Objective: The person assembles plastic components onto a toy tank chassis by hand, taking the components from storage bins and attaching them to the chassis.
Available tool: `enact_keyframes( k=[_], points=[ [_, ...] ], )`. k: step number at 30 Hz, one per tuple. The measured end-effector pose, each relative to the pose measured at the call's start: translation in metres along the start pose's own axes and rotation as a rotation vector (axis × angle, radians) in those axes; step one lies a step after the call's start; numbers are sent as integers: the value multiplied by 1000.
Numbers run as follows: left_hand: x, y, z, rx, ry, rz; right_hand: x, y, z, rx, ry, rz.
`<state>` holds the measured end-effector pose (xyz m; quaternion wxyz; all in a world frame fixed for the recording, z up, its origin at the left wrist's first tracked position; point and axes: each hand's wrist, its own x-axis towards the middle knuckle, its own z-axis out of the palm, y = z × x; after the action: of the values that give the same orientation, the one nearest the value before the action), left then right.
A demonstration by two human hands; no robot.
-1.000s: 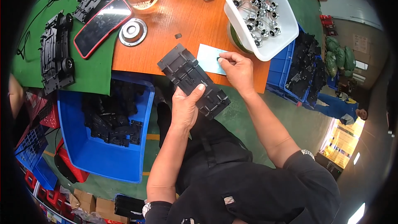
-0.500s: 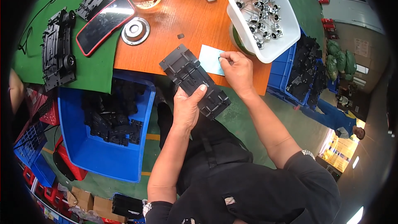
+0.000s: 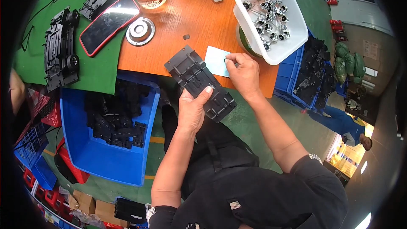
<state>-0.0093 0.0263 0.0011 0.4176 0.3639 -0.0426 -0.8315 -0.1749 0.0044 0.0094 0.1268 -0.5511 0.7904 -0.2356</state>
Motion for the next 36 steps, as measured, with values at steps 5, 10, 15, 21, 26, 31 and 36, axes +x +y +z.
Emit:
enact_keyframes(
  k=[5, 10, 15, 21, 26, 31, 36],
  points=[
    [1, -2, -1, 1, 4, -2, -1, 2, 0, -10, 17, -31],
    [0, -1, -1, 18, 9, -5, -2, 3, 1, -73, 70, -153],
    [-10, 4, 0, -5, 6, 11, -12, -13, -20, 238, 97, -246],
    [-26, 23, 1, 4, 15, 50, -42, -20, -49, 241, 234, -606],
    [-36, 45, 10, 7, -7, 71, -60, -30, -65, 283, 164, -694],
    [-45, 56, 22, 41, -12, 106, -68, -32, -68, 339, 130, -747],
    [-48, 56, 23, 106, 1, 126, -70, -34, -70, 348, 134, -737]
  ],
)
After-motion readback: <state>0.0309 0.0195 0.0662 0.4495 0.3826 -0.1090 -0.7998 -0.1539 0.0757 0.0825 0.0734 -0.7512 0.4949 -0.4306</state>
